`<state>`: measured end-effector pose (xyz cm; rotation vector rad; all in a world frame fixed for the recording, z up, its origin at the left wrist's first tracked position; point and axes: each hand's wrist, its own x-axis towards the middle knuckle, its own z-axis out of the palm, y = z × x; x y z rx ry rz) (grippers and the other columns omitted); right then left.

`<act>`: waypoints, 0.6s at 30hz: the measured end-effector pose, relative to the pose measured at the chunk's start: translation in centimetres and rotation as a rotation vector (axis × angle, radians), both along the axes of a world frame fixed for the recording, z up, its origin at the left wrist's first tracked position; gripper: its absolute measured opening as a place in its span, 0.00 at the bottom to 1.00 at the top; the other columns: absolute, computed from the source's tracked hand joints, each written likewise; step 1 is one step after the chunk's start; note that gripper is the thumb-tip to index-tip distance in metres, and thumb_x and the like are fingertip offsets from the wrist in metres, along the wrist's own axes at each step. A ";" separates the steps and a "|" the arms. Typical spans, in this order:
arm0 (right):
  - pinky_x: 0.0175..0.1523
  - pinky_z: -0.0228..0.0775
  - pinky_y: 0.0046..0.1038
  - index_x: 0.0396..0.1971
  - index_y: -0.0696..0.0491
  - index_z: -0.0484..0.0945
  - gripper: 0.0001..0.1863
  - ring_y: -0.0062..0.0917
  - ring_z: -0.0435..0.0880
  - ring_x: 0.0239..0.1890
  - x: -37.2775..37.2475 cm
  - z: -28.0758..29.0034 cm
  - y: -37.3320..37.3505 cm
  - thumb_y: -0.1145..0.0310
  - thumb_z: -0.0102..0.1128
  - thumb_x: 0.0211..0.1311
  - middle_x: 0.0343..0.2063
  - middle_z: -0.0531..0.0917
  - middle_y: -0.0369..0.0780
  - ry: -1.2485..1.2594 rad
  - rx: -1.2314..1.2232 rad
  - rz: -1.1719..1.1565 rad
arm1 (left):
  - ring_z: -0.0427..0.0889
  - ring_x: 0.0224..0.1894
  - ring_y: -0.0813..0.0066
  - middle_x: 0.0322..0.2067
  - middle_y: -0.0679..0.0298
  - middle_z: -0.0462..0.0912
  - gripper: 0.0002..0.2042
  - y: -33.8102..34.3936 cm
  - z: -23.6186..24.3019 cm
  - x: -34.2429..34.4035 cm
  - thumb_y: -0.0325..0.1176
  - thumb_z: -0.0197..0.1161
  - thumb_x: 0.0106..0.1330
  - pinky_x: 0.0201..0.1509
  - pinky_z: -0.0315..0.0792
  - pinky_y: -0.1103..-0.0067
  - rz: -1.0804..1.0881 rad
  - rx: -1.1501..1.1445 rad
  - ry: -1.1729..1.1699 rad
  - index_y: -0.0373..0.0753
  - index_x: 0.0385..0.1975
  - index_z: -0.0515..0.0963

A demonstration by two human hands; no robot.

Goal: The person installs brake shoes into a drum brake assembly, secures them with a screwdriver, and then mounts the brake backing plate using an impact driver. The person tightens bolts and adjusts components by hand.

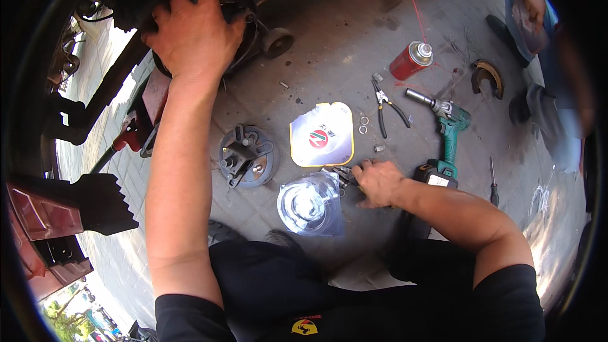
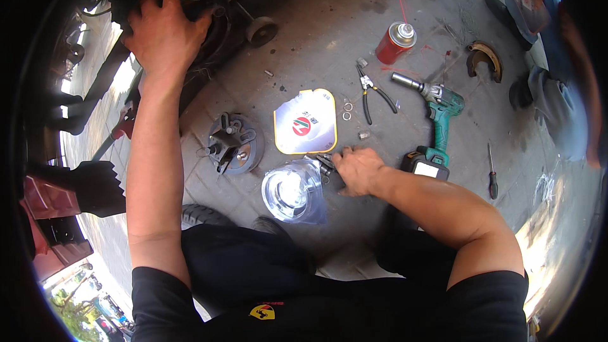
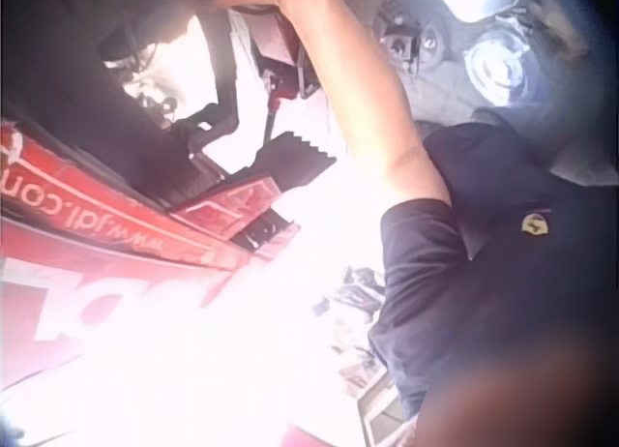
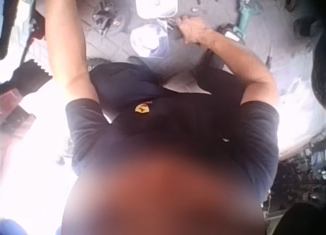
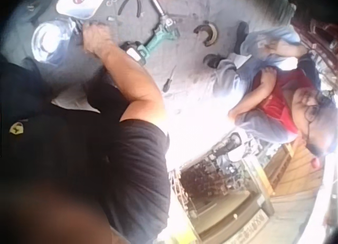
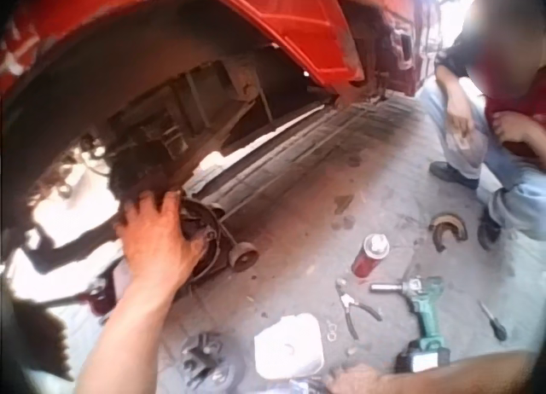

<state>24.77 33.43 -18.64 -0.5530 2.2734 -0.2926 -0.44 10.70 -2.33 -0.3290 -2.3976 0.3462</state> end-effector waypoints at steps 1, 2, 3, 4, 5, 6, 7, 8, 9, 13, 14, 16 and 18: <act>0.55 0.78 0.42 0.59 0.57 0.70 0.33 0.48 0.79 0.56 1.4 -0.2 0.2 0.58 0.71 0.56 0.57 0.75 0.54 -0.027 0.070 0.020 | 0.72 0.58 0.43 0.57 0.53 0.74 0.33 -0.1 0.0 0.0 0.54 0.75 0.51 0.52 0.71 0.45 -0.001 -0.015 0.004 0.57 0.60 0.76; 0.56 0.77 0.42 0.60 0.56 0.69 0.34 0.49 0.77 0.58 2.7 -0.7 0.3 0.58 0.71 0.56 0.59 0.73 0.54 -0.048 0.112 0.051 | 0.73 0.58 0.43 0.56 0.53 0.74 0.33 -0.1 0.0 0.1 0.54 0.75 0.51 0.52 0.71 0.45 0.020 -0.038 0.005 0.57 0.60 0.76; 0.56 0.77 0.43 0.61 0.55 0.68 0.34 0.50 0.76 0.59 3.6 -1.3 0.5 0.59 0.70 0.56 0.60 0.72 0.54 -0.024 0.131 0.016 | 0.73 0.57 0.43 0.57 0.53 0.74 0.32 0.0 0.0 0.1 0.54 0.75 0.51 0.51 0.71 0.45 0.029 -0.012 0.005 0.56 0.58 0.77; 0.57 0.76 0.43 0.62 0.54 0.68 0.35 0.51 0.75 0.60 4.5 -1.9 0.6 0.60 0.70 0.57 0.62 0.70 0.54 -0.006 0.120 -0.013 | 0.73 0.57 0.43 0.57 0.53 0.74 0.32 0.0 0.0 0.1 0.54 0.75 0.51 0.51 0.71 0.45 0.041 -0.005 -0.008 0.56 0.58 0.77; 0.58 0.76 0.44 0.63 0.53 0.67 0.35 0.52 0.73 0.61 5.3 -2.1 0.7 0.60 0.69 0.57 0.63 0.69 0.54 0.027 0.115 -0.054 | 0.74 0.57 0.43 0.57 0.53 0.74 0.32 0.1 0.1 0.2 0.54 0.75 0.51 0.51 0.71 0.45 0.052 -0.005 -0.023 0.56 0.58 0.77; 0.58 0.76 0.43 0.62 0.52 0.68 0.34 0.51 0.73 0.61 5.6 -2.2 0.8 0.61 0.69 0.56 0.62 0.70 0.54 -0.015 0.093 -0.077 | 0.74 0.57 0.43 0.57 0.53 0.74 0.32 0.2 0.1 0.1 0.54 0.75 0.51 0.51 0.71 0.44 0.052 -0.005 -0.021 0.56 0.58 0.77; 0.59 0.76 0.43 0.61 0.52 0.69 0.33 0.50 0.73 0.62 5.3 -2.0 1.0 0.61 0.69 0.55 0.62 0.71 0.54 -0.036 0.083 -0.110 | 0.73 0.58 0.42 0.59 0.52 0.73 0.31 0.2 0.1 0.2 0.54 0.74 0.52 0.52 0.71 0.44 0.046 0.000 -0.016 0.55 0.57 0.77; 0.59 0.75 0.42 0.61 0.52 0.70 0.33 0.50 0.72 0.62 4.6 -1.4 1.3 0.61 0.69 0.54 0.62 0.71 0.54 -0.093 0.131 -0.115 | 0.73 0.58 0.42 0.59 0.52 0.72 0.31 0.3 0.2 0.1 0.54 0.74 0.52 0.53 0.70 0.44 0.049 0.006 -0.029 0.55 0.57 0.77; 0.58 0.76 0.42 0.58 0.52 0.73 0.31 0.48 0.74 0.60 3.8 -0.4 1.4 0.61 0.69 0.53 0.59 0.74 0.54 -0.110 0.012 -0.219 | 0.72 0.59 0.42 0.60 0.52 0.72 0.31 0.3 0.2 0.1 0.54 0.74 0.52 0.53 0.70 0.44 0.036 0.006 -0.011 0.54 0.57 0.77; 0.49 0.75 0.40 0.41 0.58 0.81 0.24 0.45 0.84 0.42 -3.6 5.0 2.5 0.58 0.71 0.46 0.34 0.84 0.52 -0.259 -0.317 -0.413 | 0.71 0.60 0.40 0.62 0.51 0.71 0.30 0.3 0.4 0.2 0.54 0.74 0.53 0.55 0.70 0.43 0.035 0.020 -0.025 0.54 0.57 0.77; 0.49 0.75 0.40 0.41 0.59 0.80 0.24 0.43 0.84 0.44 -5.7 6.2 2.4 0.59 0.71 0.47 0.37 0.84 0.53 -0.223 -0.428 -0.427 | 0.71 0.60 0.40 0.61 0.52 0.71 0.30 0.3 0.5 0.2 0.54 0.74 0.53 0.55 0.69 0.43 0.039 0.018 -0.042 0.54 0.57 0.77; 0.52 0.73 0.41 0.48 0.60 0.77 0.23 0.46 0.83 0.45 -8.1 8.3 1.5 0.69 0.65 0.51 0.40 0.83 0.55 0.003 -0.809 -0.591 | 0.71 0.60 0.40 0.61 0.52 0.71 0.31 0.4 0.5 0.3 0.53 0.74 0.53 0.55 0.69 0.42 0.026 0.012 -0.036 0.53 0.58 0.77; 0.52 0.73 0.41 0.50 0.61 0.75 0.24 0.48 0.83 0.44 -10.4 9.8 -0.6 0.73 0.61 0.50 0.39 0.82 0.55 0.268 -0.810 -0.657 | 0.71 0.60 0.40 0.60 0.52 0.71 0.31 0.4 0.6 0.2 0.53 0.74 0.52 0.55 0.69 0.42 0.034 0.012 -0.042 0.54 0.58 0.77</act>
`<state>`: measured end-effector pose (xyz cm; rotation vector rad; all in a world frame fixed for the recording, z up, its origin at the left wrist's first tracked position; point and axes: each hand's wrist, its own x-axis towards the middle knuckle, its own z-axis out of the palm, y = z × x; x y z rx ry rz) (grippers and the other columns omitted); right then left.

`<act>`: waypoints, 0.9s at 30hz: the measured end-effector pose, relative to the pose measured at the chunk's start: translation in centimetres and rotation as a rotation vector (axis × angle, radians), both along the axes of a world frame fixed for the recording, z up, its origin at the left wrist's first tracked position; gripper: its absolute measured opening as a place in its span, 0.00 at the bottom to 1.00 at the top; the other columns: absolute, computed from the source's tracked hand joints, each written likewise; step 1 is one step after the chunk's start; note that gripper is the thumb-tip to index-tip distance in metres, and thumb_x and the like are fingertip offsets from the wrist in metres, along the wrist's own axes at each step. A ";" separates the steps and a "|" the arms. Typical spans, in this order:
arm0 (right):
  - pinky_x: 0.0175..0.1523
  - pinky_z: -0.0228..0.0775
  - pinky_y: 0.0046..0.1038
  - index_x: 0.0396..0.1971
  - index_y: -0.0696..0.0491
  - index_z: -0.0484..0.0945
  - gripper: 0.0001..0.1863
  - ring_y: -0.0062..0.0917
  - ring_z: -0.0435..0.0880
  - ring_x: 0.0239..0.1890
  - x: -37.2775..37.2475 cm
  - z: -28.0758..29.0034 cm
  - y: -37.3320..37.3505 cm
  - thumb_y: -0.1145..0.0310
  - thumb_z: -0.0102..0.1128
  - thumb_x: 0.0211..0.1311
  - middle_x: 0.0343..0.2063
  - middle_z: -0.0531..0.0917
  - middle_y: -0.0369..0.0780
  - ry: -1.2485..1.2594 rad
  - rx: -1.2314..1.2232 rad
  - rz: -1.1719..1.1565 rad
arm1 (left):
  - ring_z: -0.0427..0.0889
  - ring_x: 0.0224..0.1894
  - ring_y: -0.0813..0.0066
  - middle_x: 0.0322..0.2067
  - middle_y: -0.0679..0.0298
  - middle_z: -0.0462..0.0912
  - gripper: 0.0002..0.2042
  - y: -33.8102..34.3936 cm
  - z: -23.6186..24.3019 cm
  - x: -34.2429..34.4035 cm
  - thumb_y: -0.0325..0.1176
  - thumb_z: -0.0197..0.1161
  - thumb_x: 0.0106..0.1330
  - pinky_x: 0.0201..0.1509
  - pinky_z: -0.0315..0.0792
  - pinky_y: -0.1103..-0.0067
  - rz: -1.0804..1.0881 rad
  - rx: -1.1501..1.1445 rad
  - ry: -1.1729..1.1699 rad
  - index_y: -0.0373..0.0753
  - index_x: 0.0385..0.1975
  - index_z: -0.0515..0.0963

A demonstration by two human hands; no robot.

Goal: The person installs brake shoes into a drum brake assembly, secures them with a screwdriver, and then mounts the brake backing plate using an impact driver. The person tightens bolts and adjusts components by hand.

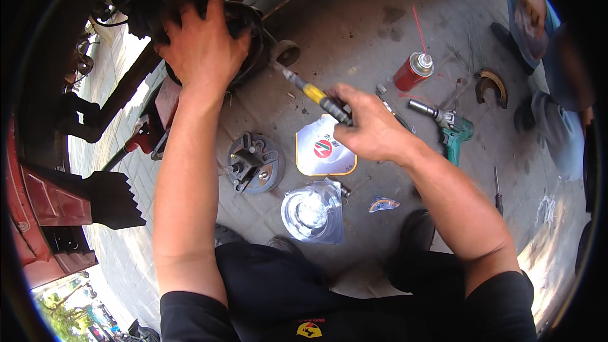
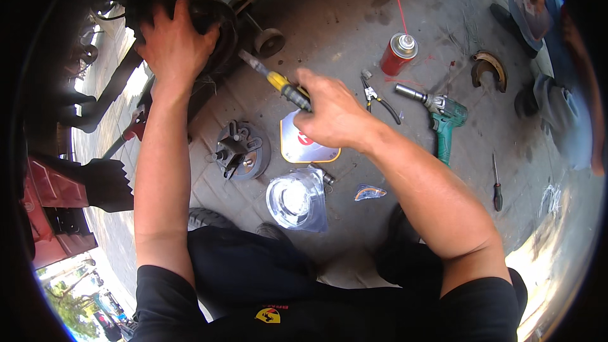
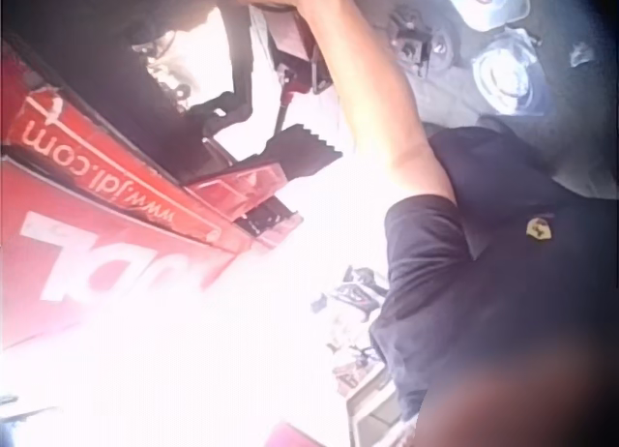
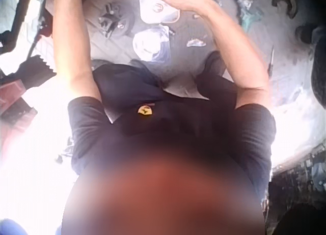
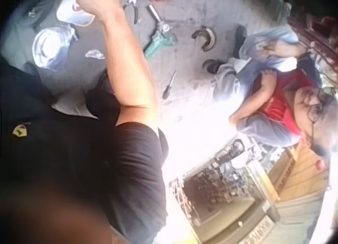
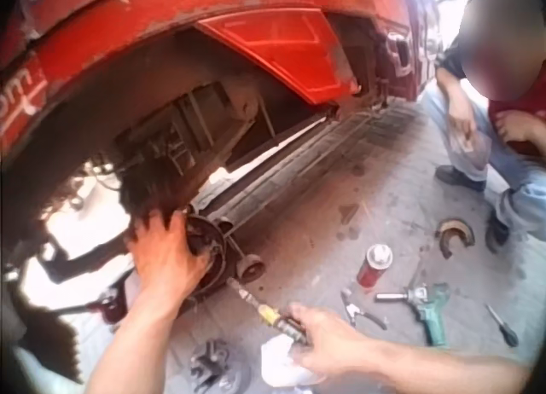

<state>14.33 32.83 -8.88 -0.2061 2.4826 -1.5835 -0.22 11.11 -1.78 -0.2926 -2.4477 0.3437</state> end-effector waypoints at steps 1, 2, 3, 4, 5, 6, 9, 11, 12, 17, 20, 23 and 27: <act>0.50 0.73 0.39 0.50 0.61 0.75 0.23 0.46 0.83 0.41 -0.8 0.7 -0.8 0.75 0.60 0.49 0.37 0.82 0.55 0.068 0.002 -0.071 | 0.71 0.60 0.40 0.60 0.52 0.71 0.31 0.0 0.0 0.0 0.53 0.75 0.52 0.55 0.69 0.41 0.020 -0.003 -0.019 0.54 0.58 0.77; 0.48 0.73 0.37 0.49 0.61 0.75 0.23 0.45 0.83 0.39 -1.4 1.3 -1.4 0.76 0.58 0.49 0.35 0.82 0.54 0.177 0.001 -0.139 | 0.71 0.60 0.40 0.60 0.52 0.71 0.32 -0.1 -0.1 0.0 0.53 0.75 0.52 0.54 0.69 0.41 0.001 0.002 0.003 0.54 0.58 0.77; 0.48 0.73 0.37 0.49 0.61 0.75 0.23 0.45 0.83 0.38 -2.0 1.9 -1.7 0.76 0.58 0.49 0.35 0.82 0.54 0.154 0.045 -0.165 | 0.71 0.60 0.40 0.60 0.52 0.71 0.32 -0.1 -0.2 0.0 0.53 0.75 0.52 0.54 0.69 0.41 -0.002 0.005 0.010 0.54 0.58 0.77; 0.48 0.74 0.38 0.49 0.61 0.75 0.23 0.46 0.83 0.38 -2.4 2.4 -2.0 0.76 0.59 0.49 0.35 0.82 0.54 0.167 0.083 -0.185 | 0.71 0.59 0.40 0.59 0.53 0.72 0.32 -0.2 -0.3 0.0 0.53 0.75 0.51 0.54 0.69 0.42 0.024 0.003 -0.016 0.54 0.58 0.77; 0.47 0.74 0.38 0.48 0.61 0.75 0.22 0.47 0.83 0.37 -2.8 2.8 -2.3 0.76 0.59 0.49 0.35 0.82 0.54 0.145 0.150 -0.215 | 0.71 0.59 0.41 0.59 0.53 0.72 0.32 -0.3 -0.3 0.0 0.54 0.75 0.51 0.54 0.69 0.42 0.010 0.007 -0.009 0.54 0.58 0.77; 0.47 0.74 0.39 0.48 0.61 0.75 0.22 0.48 0.83 0.37 -3.4 3.1 -2.5 0.76 0.59 0.48 0.35 0.82 0.54 0.173 0.118 -0.194 | 0.71 0.59 0.41 0.59 0.53 0.72 0.33 -0.4 -0.4 -0.1 0.54 0.75 0.51 0.53 0.70 0.42 0.027 0.008 -0.032 0.54 0.59 0.77; 0.47 0.74 0.41 0.48 0.60 0.76 0.22 0.50 0.83 0.38 -4.1 3.3 -2.4 0.76 0.59 0.48 0.35 0.83 0.55 0.139 0.130 -0.198 | 0.72 0.58 0.42 0.59 0.54 0.72 0.33 -0.4 -0.6 -0.2 0.54 0.75 0.50 0.53 0.70 0.42 0.016 0.011 -0.012 0.55 0.58 0.77; 0.47 0.73 0.41 0.48 0.60 0.76 0.22 0.50 0.84 0.39 -4.2 3.0 -2.5 0.76 0.60 0.48 0.35 0.83 0.55 0.133 0.147 -0.199 | 0.73 0.58 0.43 0.58 0.55 0.74 0.33 -0.3 -0.5 -0.3 0.54 0.76 0.50 0.53 0.70 0.43 0.008 -0.014 0.039 0.55 0.58 0.77; 0.48 0.73 0.42 0.49 0.59 0.76 0.23 0.50 0.84 0.40 -4.1 2.8 -2.6 0.76 0.60 0.48 0.35 0.83 0.56 0.129 0.169 -0.202 | 0.73 0.58 0.43 0.58 0.55 0.74 0.33 -0.3 -0.3 -0.3 0.54 0.75 0.50 0.53 0.70 0.44 0.020 -0.013 0.046 0.55 0.58 0.77; 0.41 0.72 0.39 0.41 0.61 0.76 0.17 0.42 0.79 0.30 -4.6 1.1 -0.9 0.73 0.60 0.48 0.26 0.79 0.52 0.154 0.056 -0.166 | 0.73 0.61 0.43 0.61 0.55 0.72 0.37 -0.2 -0.3 -0.1 0.57 0.73 0.51 0.55 0.71 0.47 0.083 -0.039 -0.049 0.58 0.64 0.72; 0.41 0.75 0.38 0.40 0.59 0.82 0.16 0.40 0.85 0.33 -4.2 -0.3 4.1 0.71 0.60 0.48 0.27 0.84 0.48 -0.210 0.237 0.013 | 0.73 0.58 0.42 0.55 0.54 0.75 0.33 -0.3 0.0 0.2 0.53 0.74 0.51 0.52 0.71 0.46 0.001 -0.022 0.022 0.55 0.59 0.76; 0.34 0.72 0.35 0.38 0.58 0.83 0.16 0.31 0.82 0.26 -2.4 -2.8 8.2 0.70 0.60 0.47 0.21 0.81 0.40 -0.565 0.292 0.245 | 0.66 0.65 0.46 0.61 0.52 0.70 0.32 0.2 0.6 0.8 0.45 0.74 0.49 0.62 0.65 0.49 0.011 0.071 -0.077 0.48 0.57 0.76; 0.40 0.74 0.38 0.42 0.55 0.85 0.20 0.36 0.84 0.33 1.9 -4.8 9.4 0.70 0.61 0.45 0.27 0.85 0.45 -0.650 0.508 0.823 | 0.81 0.52 0.53 0.47 0.55 0.82 0.25 3.4 0.3 2.8 0.44 0.73 0.57 0.54 0.76 0.63 -0.534 0.261 -0.042 0.44 0.54 0.78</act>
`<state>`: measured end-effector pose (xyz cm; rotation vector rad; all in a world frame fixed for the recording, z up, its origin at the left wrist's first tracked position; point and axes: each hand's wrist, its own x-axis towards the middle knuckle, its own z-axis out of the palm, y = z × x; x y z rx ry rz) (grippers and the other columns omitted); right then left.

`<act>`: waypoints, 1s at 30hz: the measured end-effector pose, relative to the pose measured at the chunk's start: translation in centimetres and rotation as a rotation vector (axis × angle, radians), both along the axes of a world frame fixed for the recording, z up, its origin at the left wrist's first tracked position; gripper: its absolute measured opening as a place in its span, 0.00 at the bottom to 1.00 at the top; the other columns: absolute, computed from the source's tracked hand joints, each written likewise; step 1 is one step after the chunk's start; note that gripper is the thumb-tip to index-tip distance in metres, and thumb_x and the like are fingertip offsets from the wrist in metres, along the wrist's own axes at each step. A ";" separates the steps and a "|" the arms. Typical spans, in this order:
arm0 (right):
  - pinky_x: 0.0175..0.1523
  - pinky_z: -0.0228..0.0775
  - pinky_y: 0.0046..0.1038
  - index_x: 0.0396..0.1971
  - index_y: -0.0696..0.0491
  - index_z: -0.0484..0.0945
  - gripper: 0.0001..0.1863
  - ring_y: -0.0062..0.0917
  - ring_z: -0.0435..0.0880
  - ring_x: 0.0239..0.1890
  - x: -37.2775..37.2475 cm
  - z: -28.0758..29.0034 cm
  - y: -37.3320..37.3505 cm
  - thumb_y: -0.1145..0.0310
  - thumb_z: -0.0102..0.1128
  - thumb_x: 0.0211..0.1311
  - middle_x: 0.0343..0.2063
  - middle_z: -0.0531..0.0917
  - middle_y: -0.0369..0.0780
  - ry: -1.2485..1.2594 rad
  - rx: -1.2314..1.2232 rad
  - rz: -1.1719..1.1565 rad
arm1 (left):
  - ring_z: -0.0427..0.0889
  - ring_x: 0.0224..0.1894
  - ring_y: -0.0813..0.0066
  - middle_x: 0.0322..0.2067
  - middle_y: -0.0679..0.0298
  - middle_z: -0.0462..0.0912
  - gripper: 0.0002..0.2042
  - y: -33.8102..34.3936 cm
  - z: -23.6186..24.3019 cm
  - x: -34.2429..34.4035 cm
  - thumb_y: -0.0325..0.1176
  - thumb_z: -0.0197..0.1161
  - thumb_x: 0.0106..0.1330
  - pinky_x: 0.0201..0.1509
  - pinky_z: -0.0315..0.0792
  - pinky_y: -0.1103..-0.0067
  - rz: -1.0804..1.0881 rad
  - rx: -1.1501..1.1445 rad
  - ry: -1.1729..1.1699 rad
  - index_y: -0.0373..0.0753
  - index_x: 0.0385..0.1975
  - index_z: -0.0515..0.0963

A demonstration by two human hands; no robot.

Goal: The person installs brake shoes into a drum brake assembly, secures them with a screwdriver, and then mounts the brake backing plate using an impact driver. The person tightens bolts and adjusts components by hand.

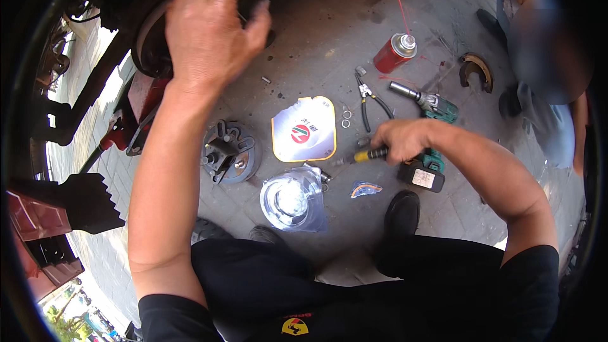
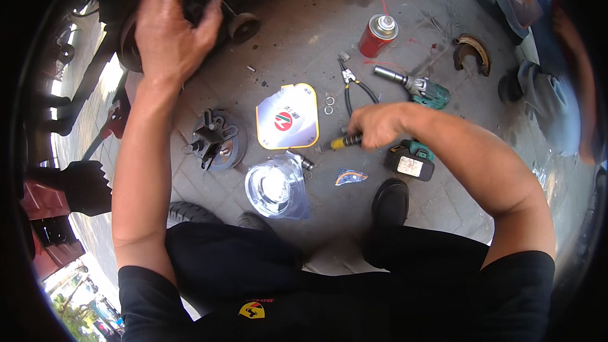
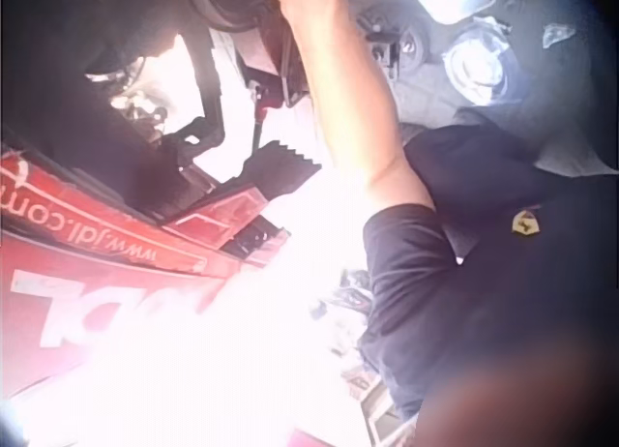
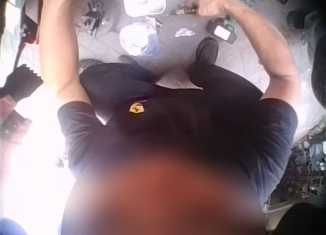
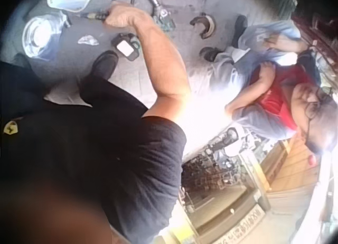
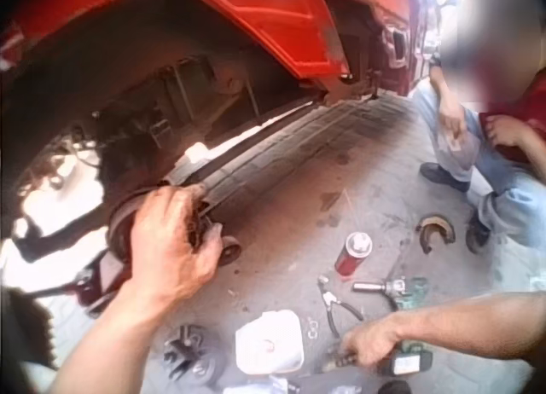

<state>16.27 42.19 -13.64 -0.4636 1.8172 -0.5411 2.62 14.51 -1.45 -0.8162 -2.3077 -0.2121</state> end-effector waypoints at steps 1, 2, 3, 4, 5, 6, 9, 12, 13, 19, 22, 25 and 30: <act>0.42 0.74 0.39 0.43 0.55 0.85 0.21 0.38 0.85 0.36 1.6 0.0 -0.2 0.70 0.60 0.45 0.30 0.86 0.47 -0.024 0.001 0.093 | 0.83 0.49 0.55 0.44 0.55 0.83 0.22 1.4 -0.8 0.8 0.41 0.72 0.58 0.53 0.78 0.67 -0.083 0.069 -0.240 0.40 0.51 0.79; 0.46 0.75 0.40 0.44 0.55 0.85 0.20 0.41 0.85 0.41 2.9 0.1 -0.5 0.68 0.61 0.48 0.34 0.86 0.48 -0.057 -0.015 0.101 | 0.84 0.48 0.55 0.43 0.55 0.83 0.21 2.4 -1.7 1.7 0.40 0.71 0.59 0.52 0.78 0.66 -0.122 0.004 -0.395 0.39 0.51 0.79; 0.51 0.75 0.40 0.45 0.55 0.84 0.19 0.43 0.85 0.46 3.9 0.2 -0.9 0.67 0.62 0.52 0.39 0.87 0.50 -0.089 0.028 0.146 | 0.85 0.46 0.55 0.43 0.54 0.84 0.20 3.2 -2.5 2.3 0.39 0.70 0.60 0.51 0.79 0.65 -0.122 -0.079 -0.594 0.38 0.51 0.79; 0.53 0.75 0.40 0.46 0.56 0.84 0.19 0.43 0.84 0.48 4.4 0.3 -1.0 0.66 0.63 0.54 0.41 0.86 0.50 -0.049 0.023 0.120 | 0.85 0.47 0.55 0.44 0.54 0.84 0.21 3.6 -3.2 2.3 0.38 0.70 0.60 0.52 0.78 0.65 -0.094 -0.223 -0.725 0.37 0.51 0.79; 0.55 0.75 0.39 0.47 0.57 0.83 0.19 0.43 0.83 0.51 4.5 0.4 -1.2 0.64 0.63 0.56 0.44 0.85 0.50 -0.014 0.060 0.119 | 0.85 0.48 0.56 0.44 0.54 0.84 0.21 3.8 -3.9 1.9 0.38 0.70 0.60 0.53 0.78 0.64 -0.084 -0.346 -0.816 0.37 0.51 0.79; 0.58 0.74 0.39 0.48 0.58 0.82 0.20 0.43 0.83 0.54 4.4 0.4 -1.1 0.63 0.64 0.59 0.46 0.85 0.51 0.010 0.080 0.128 | 0.84 0.49 0.53 0.45 0.53 0.84 0.22 3.9 -4.7 1.6 0.37 0.69 0.60 0.54 0.78 0.63 -0.085 -0.417 -0.864 0.37 0.53 0.79; 0.63 0.72 0.39 0.50 0.59 0.80 0.22 0.44 0.80 0.59 1.5 -0.3 0.0 0.59 0.65 0.62 0.50 0.84 0.51 0.286 0.135 -0.072 | 0.83 0.51 0.50 0.48 0.51 0.84 0.22 3.6 -8.0 0.9 0.38 0.68 0.62 0.55 0.77 0.62 0.066 -0.503 -1.118 0.37 0.56 0.79; 0.63 0.72 0.41 0.52 0.60 0.78 0.24 0.46 0.80 0.58 -0.6 -1.9 0.9 0.61 0.66 0.61 0.50 0.82 0.54 0.387 0.246 -0.167 | 0.79 0.58 0.49 0.56 0.49 0.80 0.23 3.0 -13.0 3.1 0.40 0.65 0.65 0.61 0.73 0.62 0.057 -0.322 -1.231 0.39 0.59 0.77; 0.62 0.73 0.41 0.52 0.61 0.77 0.24 0.46 0.80 0.58 -1.1 -2.7 1.0 0.63 0.65 0.60 0.51 0.82 0.55 0.432 0.282 -0.199 | 0.77 0.59 0.48 0.56 0.50 0.79 0.24 3.0 -14.7 3.6 0.40 0.64 0.65 0.64 0.71 0.62 0.043 -0.263 -1.243 0.40 0.60 0.76; 0.57 0.77 0.44 0.55 0.61 0.72 0.24 0.50 0.82 0.54 -1.5 -8.2 0.9 0.74 0.61 0.56 0.52 0.79 0.57 0.663 0.405 -0.329 | 0.75 0.61 0.49 0.56 0.54 0.80 0.20 3.9 -21.1 6.3 0.44 0.58 0.70 0.66 0.69 0.61 0.238 -0.199 -1.272 0.44 0.57 0.80; 0.58 0.76 0.44 0.53 0.59 0.71 0.28 0.51 0.81 0.53 -1.5 -9.3 1.4 0.74 0.66 0.50 0.52 0.78 0.55 0.572 0.338 -0.462 | 0.81 0.52 0.48 0.53 0.51 0.82 0.18 3.8 -20.7 6.8 0.45 0.58 0.69 0.60 0.74 0.62 0.322 -0.231 -1.428 0.40 0.51 0.82; 0.59 0.74 0.42 0.50 0.61 0.75 0.24 0.51 0.82 0.51 -1.3 -9.0 1.7 0.68 0.65 0.53 0.47 0.82 0.57 0.453 0.242 -0.616 | 0.83 0.48 0.48 0.50 0.53 0.83 0.17 3.9 -20.4 7.0 0.42 0.63 0.66 0.56 0.76 0.62 0.376 -0.276 -1.396 0.40 0.50 0.82; 0.51 0.72 0.44 0.41 0.63 0.79 0.17 0.51 0.83 0.45 -0.4 -7.3 1.5 0.65 0.60 0.58 0.37 0.84 0.57 0.233 0.066 -0.860 | 0.82 0.49 0.50 0.45 0.55 0.82 0.18 5.8 -22.3 6.8 0.35 0.70 0.58 0.52 0.77 0.62 0.212 -0.128 -1.191 0.41 0.48 0.81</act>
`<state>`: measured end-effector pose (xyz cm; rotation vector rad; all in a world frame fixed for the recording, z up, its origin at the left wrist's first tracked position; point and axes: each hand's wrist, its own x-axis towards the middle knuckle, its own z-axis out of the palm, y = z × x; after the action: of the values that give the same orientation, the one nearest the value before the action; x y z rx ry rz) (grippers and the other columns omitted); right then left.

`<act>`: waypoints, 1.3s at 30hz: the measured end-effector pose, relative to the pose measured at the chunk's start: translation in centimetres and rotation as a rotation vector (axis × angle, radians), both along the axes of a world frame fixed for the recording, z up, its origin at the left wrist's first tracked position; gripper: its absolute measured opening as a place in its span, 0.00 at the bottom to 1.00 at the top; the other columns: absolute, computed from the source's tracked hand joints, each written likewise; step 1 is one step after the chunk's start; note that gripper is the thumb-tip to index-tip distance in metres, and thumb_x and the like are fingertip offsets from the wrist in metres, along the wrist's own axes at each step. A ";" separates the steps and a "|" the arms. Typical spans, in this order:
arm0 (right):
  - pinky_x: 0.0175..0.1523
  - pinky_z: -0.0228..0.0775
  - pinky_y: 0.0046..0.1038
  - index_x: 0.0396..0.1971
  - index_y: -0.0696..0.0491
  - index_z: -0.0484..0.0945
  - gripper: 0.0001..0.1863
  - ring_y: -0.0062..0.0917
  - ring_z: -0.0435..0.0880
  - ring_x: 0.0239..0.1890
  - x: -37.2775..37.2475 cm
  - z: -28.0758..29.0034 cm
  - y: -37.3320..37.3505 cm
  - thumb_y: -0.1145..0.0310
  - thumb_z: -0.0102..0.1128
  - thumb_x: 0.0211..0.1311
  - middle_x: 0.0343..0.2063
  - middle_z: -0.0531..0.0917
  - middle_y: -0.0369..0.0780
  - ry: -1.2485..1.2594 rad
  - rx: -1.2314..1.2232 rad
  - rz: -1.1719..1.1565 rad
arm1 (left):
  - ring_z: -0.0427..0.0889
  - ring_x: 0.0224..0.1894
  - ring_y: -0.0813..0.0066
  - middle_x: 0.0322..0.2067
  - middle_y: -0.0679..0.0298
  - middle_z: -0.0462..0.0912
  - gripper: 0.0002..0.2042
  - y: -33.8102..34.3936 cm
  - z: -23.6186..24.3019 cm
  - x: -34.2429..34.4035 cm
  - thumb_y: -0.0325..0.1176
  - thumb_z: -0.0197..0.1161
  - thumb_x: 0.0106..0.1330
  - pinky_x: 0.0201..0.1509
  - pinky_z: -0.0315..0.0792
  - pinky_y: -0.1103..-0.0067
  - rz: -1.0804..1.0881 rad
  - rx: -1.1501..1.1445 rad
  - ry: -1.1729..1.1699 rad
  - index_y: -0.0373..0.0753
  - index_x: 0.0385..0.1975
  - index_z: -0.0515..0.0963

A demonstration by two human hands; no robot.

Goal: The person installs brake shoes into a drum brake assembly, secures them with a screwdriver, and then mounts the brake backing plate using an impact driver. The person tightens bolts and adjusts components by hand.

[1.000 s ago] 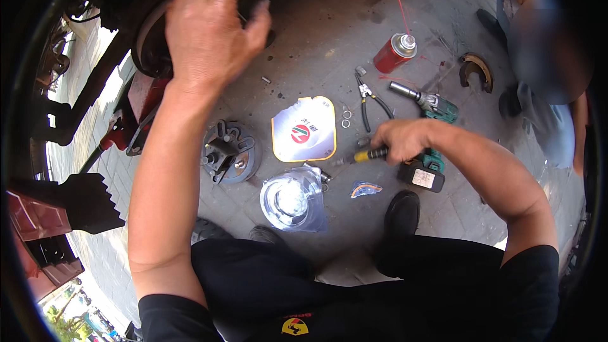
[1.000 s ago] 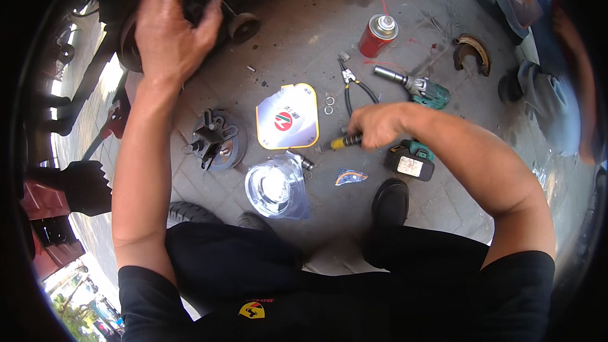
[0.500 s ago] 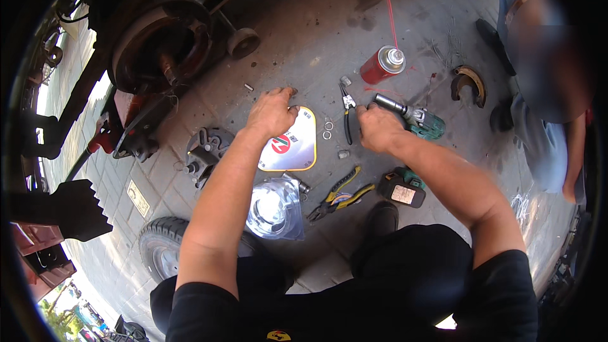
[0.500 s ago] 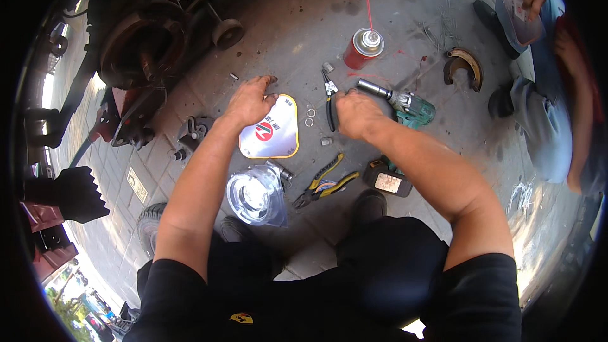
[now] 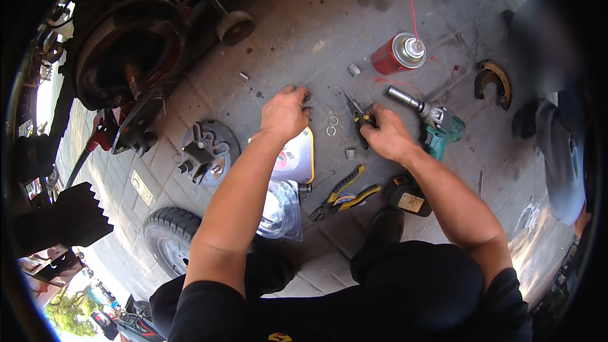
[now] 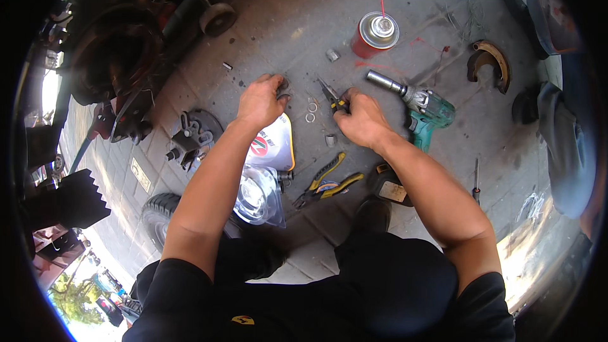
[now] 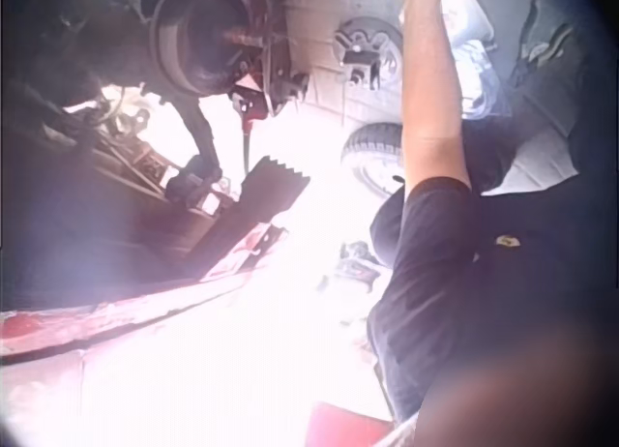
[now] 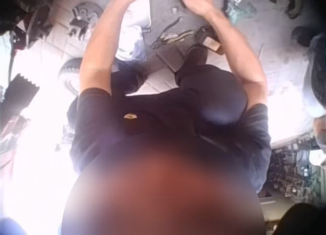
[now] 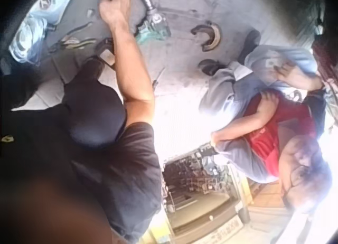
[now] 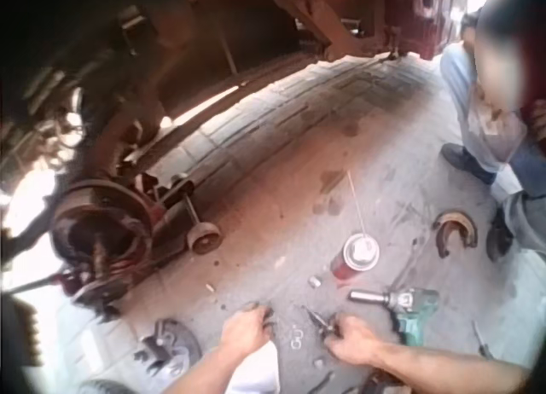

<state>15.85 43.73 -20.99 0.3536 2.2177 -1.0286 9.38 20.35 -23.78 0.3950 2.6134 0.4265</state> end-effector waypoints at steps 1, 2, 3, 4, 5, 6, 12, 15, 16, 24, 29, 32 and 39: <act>0.49 0.71 0.44 0.40 0.63 0.79 0.17 0.51 0.83 0.43 0.2 0.2 0.1 0.64 0.60 0.59 0.37 0.84 0.57 -0.041 -0.051 -0.032 | 0.82 0.49 0.51 0.45 0.55 0.82 0.18 0.5 -0.5 -0.2 0.34 0.71 0.57 0.52 0.77 0.61 -0.010 0.017 -0.001 0.41 0.48 0.81; 0.48 0.71 0.44 0.39 0.63 0.80 0.16 0.50 0.83 0.42 0.3 0.4 0.3 0.64 0.60 0.60 0.36 0.84 0.56 -0.038 -0.108 -0.052 | 0.82 0.49 0.51 0.45 0.55 0.82 0.18 0.7 -0.8 -0.3 0.35 0.71 0.57 0.52 0.77 0.61 -0.013 0.017 0.008 0.42 0.47 0.81; 0.47 0.71 0.44 0.38 0.63 0.80 0.16 0.50 0.83 0.41 0.5 0.6 0.5 0.63 0.59 0.61 0.35 0.83 0.56 -0.056 -0.166 -0.070 | 0.82 0.49 0.50 0.46 0.55 0.82 0.17 1.0 -1.1 -0.4 0.34 0.70 0.56 0.53 0.77 0.61 -0.011 -0.003 -0.020 0.42 0.47 0.82; 0.46 0.71 0.44 0.36 0.63 0.80 0.16 0.49 0.83 0.40 0.6 0.7 0.7 0.62 0.59 0.62 0.33 0.83 0.55 -0.079 -0.224 -0.088 | 0.82 0.50 0.50 0.46 0.55 0.82 0.17 1.1 -1.2 -0.6 0.34 0.70 0.56 0.53 0.77 0.61 -0.013 -0.010 -0.042 0.41 0.47 0.82; 0.46 0.71 0.44 0.36 0.62 0.81 0.16 0.49 0.83 0.40 0.7 0.9 0.9 0.62 0.60 0.62 0.34 0.83 0.55 -0.050 -0.198 -0.052 | 0.82 0.50 0.50 0.46 0.55 0.82 0.17 1.3 -1.3 -0.7 0.33 0.69 0.56 0.53 0.77 0.61 -0.011 -0.027 -0.060 0.41 0.47 0.82; 0.46 0.70 0.44 0.36 0.62 0.81 0.16 0.48 0.82 0.41 0.7 1.0 1.0 0.61 0.61 0.62 0.35 0.82 0.55 -0.023 -0.173 -0.013 | 0.82 0.50 0.50 0.46 0.55 0.82 0.16 1.4 -1.3 -0.8 0.32 0.68 0.56 0.53 0.77 0.61 -0.009 -0.030 -0.058 0.41 0.47 0.82; 0.43 0.67 0.39 0.32 0.61 0.78 0.14 0.44 0.78 0.39 0.7 2.7 0.2 0.64 0.63 0.62 0.37 0.79 0.51 0.667 -0.025 0.101 | 0.85 0.42 0.53 0.38 0.53 0.85 0.11 2.0 -0.6 -0.4 0.27 0.66 0.57 0.47 0.79 0.63 0.091 0.056 0.070 0.34 0.40 0.80; 0.49 0.70 0.39 0.38 0.61 0.77 0.15 0.44 0.80 0.44 0.1 3.9 0.3 0.64 0.65 0.61 0.41 0.81 0.51 0.404 -0.124 0.146 | 0.85 0.30 0.67 0.31 0.57 0.85 0.08 1.1 0.4 -0.1 0.26 0.69 0.58 0.36 0.79 0.71 0.470 0.454 -0.135 0.32 0.34 0.78; 0.51 0.71 0.39 0.41 0.61 0.77 0.17 0.43 0.81 0.46 0.0 4.3 0.2 0.63 0.66 0.60 0.42 0.82 0.50 0.256 -0.187 0.138 | 0.79 0.25 0.77 0.28 0.63 0.81 0.07 0.7 1.0 0.1 0.24 0.70 0.60 0.31 0.75 0.78 0.608 0.647 -0.188 0.34 0.31 0.76; 0.40 0.75 0.29 0.45 0.58 0.74 0.17 0.24 0.80 0.34 0.4 8.0 -2.5 0.64 0.65 0.63 0.35 0.81 0.41 -0.065 -0.624 0.083 | 0.82 0.31 0.74 0.32 0.63 0.82 0.06 -1.3 6.1 1.7 0.22 0.66 0.65 0.34 0.79 0.77 0.899 1.229 -0.251 0.38 0.34 0.75; 0.38 0.77 0.28 0.45 0.58 0.75 0.16 0.23 0.80 0.32 0.6 9.2 -3.6 0.63 0.64 0.64 0.35 0.81 0.40 -0.016 -0.603 0.088 | 0.83 0.31 0.74 0.32 0.62 0.83 0.06 -1.6 8.0 1.9 0.22 0.65 0.65 0.34 0.80 0.76 0.859 1.303 -0.239 0.38 0.33 0.74; 0.38 0.77 0.28 0.45 0.59 0.75 0.17 0.23 0.80 0.32 0.8 9.4 -3.8 0.63 0.64 0.64 0.35 0.81 0.40 0.000 -0.602 0.089 | 0.83 0.30 0.74 0.32 0.61 0.83 0.05 -1.7 8.5 2.0 0.22 0.65 0.65 0.34 0.80 0.76 0.826 1.319 -0.232 0.37 0.33 0.74; 0.39 0.77 0.29 0.46 0.60 0.76 0.18 0.24 0.81 0.34 1.0 10.1 -4.2 0.62 0.64 0.64 0.36 0.82 0.41 0.010 -0.569 0.070 | 0.83 0.30 0.74 0.31 0.60 0.83 0.05 -1.6 9.3 2.2 0.21 0.65 0.65 0.34 0.81 0.77 0.795 1.299 -0.212 0.36 0.32 0.74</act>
<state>16.90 39.52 -10.93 0.0157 1.8250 -1.5555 11.59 18.75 -14.50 -0.3453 1.8192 2.2424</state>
